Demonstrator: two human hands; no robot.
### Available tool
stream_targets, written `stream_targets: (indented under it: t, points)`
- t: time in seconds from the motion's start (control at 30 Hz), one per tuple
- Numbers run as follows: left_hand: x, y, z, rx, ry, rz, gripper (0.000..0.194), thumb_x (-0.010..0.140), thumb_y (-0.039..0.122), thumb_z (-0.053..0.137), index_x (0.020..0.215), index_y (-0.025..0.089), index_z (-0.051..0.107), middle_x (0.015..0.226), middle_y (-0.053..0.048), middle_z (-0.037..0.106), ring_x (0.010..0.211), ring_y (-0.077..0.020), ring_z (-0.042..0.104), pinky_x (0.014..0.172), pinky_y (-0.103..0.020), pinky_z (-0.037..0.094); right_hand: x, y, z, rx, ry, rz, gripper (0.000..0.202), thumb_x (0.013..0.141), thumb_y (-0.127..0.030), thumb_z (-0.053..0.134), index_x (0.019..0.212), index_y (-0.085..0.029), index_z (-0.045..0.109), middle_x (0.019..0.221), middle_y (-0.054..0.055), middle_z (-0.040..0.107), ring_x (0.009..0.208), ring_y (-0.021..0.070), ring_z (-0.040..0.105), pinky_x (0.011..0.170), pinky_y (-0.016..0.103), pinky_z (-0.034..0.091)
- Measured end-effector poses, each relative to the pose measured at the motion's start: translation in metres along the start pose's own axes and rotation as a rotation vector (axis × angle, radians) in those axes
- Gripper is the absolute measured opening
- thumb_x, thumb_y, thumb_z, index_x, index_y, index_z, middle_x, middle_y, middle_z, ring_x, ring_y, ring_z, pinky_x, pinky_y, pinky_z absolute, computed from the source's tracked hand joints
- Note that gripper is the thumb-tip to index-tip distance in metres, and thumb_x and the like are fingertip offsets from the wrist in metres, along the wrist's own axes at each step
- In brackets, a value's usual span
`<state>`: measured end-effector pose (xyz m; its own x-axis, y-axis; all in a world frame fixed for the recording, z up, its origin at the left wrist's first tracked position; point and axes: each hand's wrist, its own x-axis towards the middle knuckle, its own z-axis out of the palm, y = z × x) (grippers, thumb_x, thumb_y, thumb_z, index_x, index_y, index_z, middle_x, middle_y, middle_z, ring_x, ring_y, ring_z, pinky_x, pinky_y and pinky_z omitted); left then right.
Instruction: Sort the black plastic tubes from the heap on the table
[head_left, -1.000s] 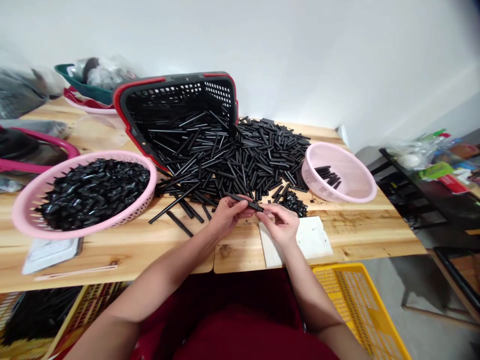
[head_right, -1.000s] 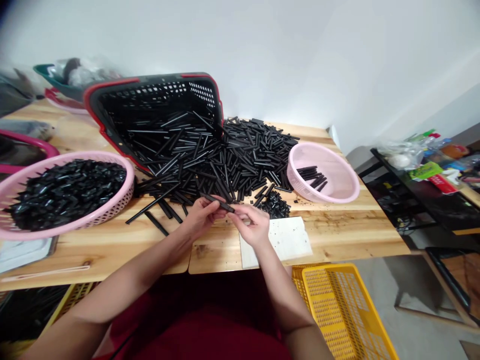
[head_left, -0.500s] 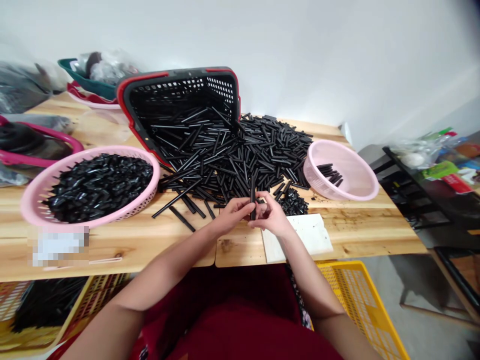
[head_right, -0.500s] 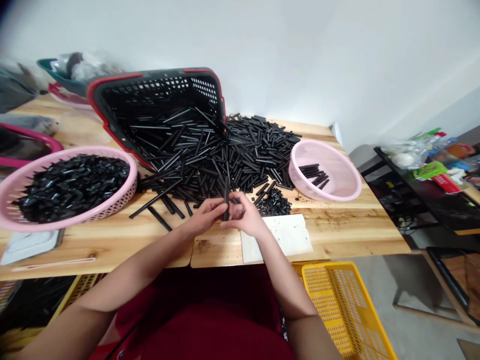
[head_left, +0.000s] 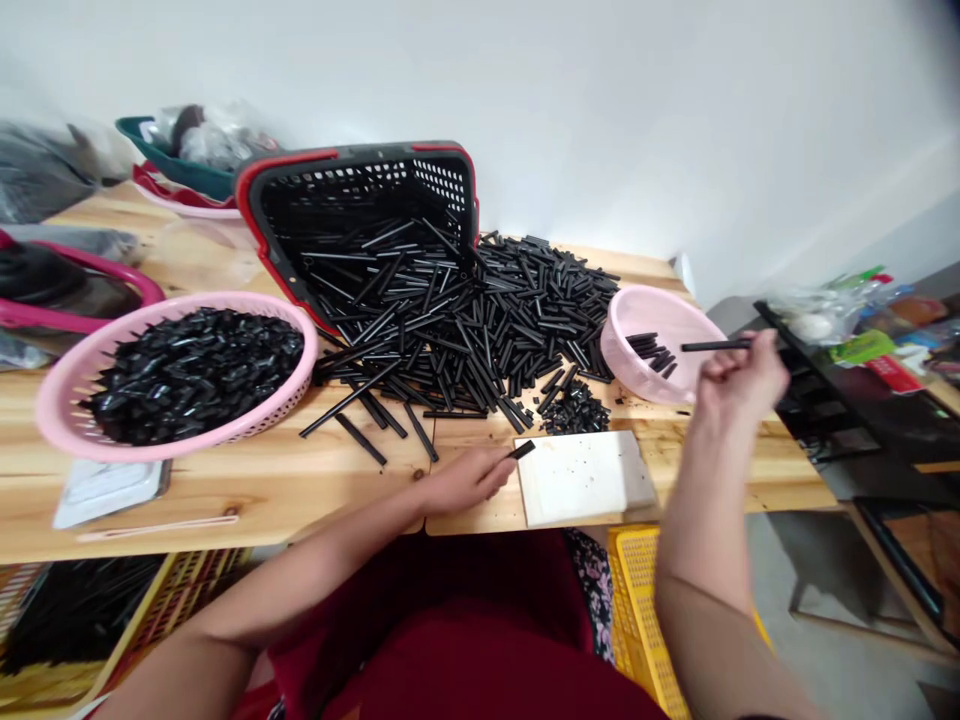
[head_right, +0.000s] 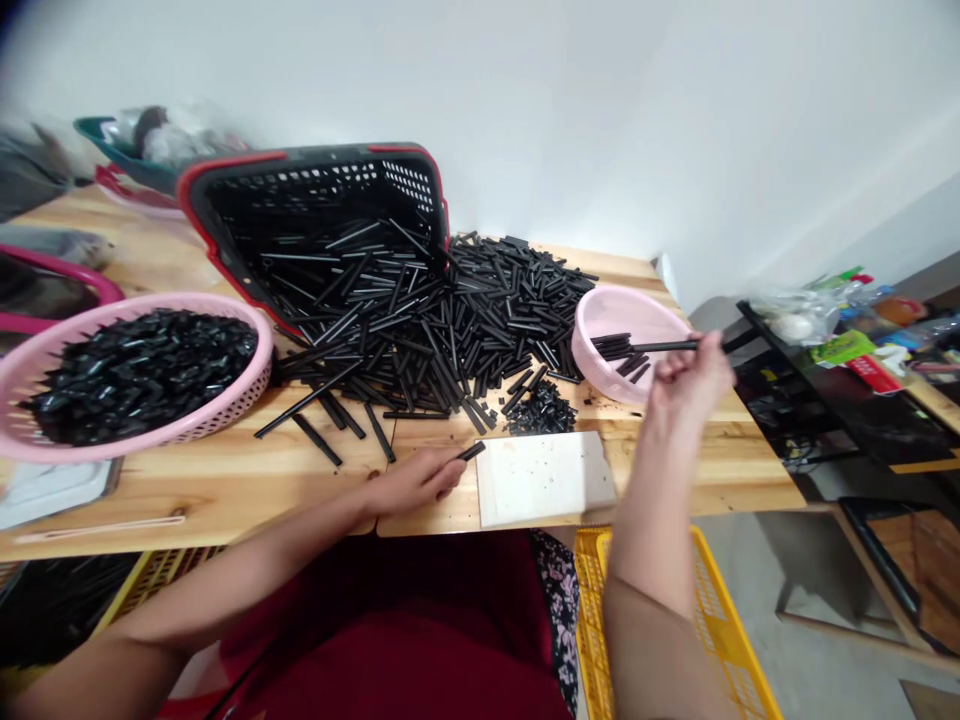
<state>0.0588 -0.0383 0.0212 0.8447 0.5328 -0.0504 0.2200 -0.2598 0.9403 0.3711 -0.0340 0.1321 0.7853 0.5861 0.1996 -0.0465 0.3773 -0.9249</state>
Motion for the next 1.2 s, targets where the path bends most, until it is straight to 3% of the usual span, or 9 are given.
stream_targets:
  t: [0.07,0.13,0.3,0.4,0.5,0.6,0.77,0.93,1.2]
  points:
    - [0.0,0.002,-0.001,-0.031,0.047,-0.007,0.05,0.094,0.052,0.026,0.072,0.011,0.045,0.068,0.0,0.048,0.063,-0.0028,0.039,0.063,-0.015,0.034,0.017,-0.023,-0.02,0.022,-0.056,-0.097,0.027,0.085,-0.037,0.061,0.071,-0.015,0.054,0.045,-0.009,0.019,0.037,-0.0005,0.017,0.04,0.019,0.009]
    - [0.005,0.002,-0.004,-0.086,0.092,-0.021,0.051,0.094,0.054,0.025,0.074,0.011,0.045,0.066,0.0,0.045,0.061,-0.0025,0.038,0.061,-0.014,0.033,0.006,-0.022,-0.022,0.01,-0.176,-0.094,0.031,0.077,-0.041,0.071,0.073,-0.014,0.055,0.044,-0.009,0.023,0.037,0.0002,0.018,0.038,0.019,0.011]
    - [0.02,-0.012,-0.005,-0.211,0.152,-0.065,0.053,0.091,0.057,0.029,0.09,0.01,0.054,0.061,0.003,0.04,0.054,-0.0019,0.038,0.052,-0.012,0.033,-0.061,0.051,0.015,0.042,-0.382,0.259,0.048,0.069,-0.052,0.076,0.082,-0.012,0.055,0.048,-0.009,0.024,0.039,-0.0004,0.023,0.037,0.013,0.019]
    - [0.02,-0.02,-0.006,-0.26,0.198,-0.084,0.054,0.091,0.056,0.031,0.1,0.01,0.057,0.058,0.003,0.04,0.049,-0.0013,0.037,0.049,-0.012,0.031,-0.077,0.092,0.03,0.121,-0.385,0.393,0.051,0.066,-0.053,0.078,0.082,-0.011,0.053,0.051,-0.01,0.022,0.041,-0.0012,0.02,0.037,0.012,0.016]
    - [0.019,-0.023,-0.007,-0.267,0.201,-0.095,0.051,0.092,0.054,0.032,0.11,0.012,0.056,0.058,0.003,0.043,0.048,-0.0018,0.037,0.049,-0.012,0.031,-0.081,0.109,0.035,0.159,-0.385,0.473,0.052,0.065,-0.053,0.079,0.083,-0.011,0.053,0.052,-0.009,0.022,0.041,-0.0009,0.018,0.036,0.012,0.014]
    - [0.021,-0.022,-0.008,-0.326,0.233,-0.051,0.042,0.092,0.048,0.035,0.112,0.014,0.051,0.066,0.002,0.049,0.057,-0.0032,0.044,0.056,-0.013,0.038,-0.086,0.111,0.036,0.167,-0.395,0.507,0.052,0.063,-0.053,0.08,0.081,-0.012,0.054,0.052,-0.009,0.02,0.041,-0.0007,0.017,0.035,0.012,0.014]
    - [0.026,-0.014,-0.009,-0.402,0.373,-0.022,0.016,0.085,0.027,0.046,0.087,0.012,0.048,0.078,0.001,0.05,0.071,-0.0023,0.043,0.069,-0.013,0.038,-0.1,0.101,0.041,0.105,-0.451,0.518,0.051,0.063,-0.053,0.08,0.077,-0.01,0.056,0.053,-0.006,0.032,0.044,0.0002,0.026,0.036,0.012,0.016]
    - [0.032,-0.001,-0.011,-0.373,0.275,-0.024,0.042,0.083,0.046,0.054,0.103,0.009,0.061,0.089,-0.004,0.059,0.076,-0.0041,0.046,0.07,-0.013,0.036,-0.116,0.092,0.045,0.065,-0.527,0.52,0.05,0.064,-0.054,0.078,0.077,-0.01,0.061,0.05,-0.005,0.032,0.043,0.0009,0.026,0.036,0.012,0.018]
    - [0.031,0.013,-0.009,-0.319,0.232,-0.032,0.048,0.081,0.052,0.056,0.081,0.004,0.064,0.076,-0.003,0.058,0.072,-0.0037,0.045,0.07,-0.014,0.034,-0.124,0.078,0.045,0.054,-0.47,0.46,0.047,0.065,-0.05,0.079,0.077,-0.007,0.066,0.048,-0.006,0.03,0.042,-0.0005,0.023,0.038,0.013,0.017]
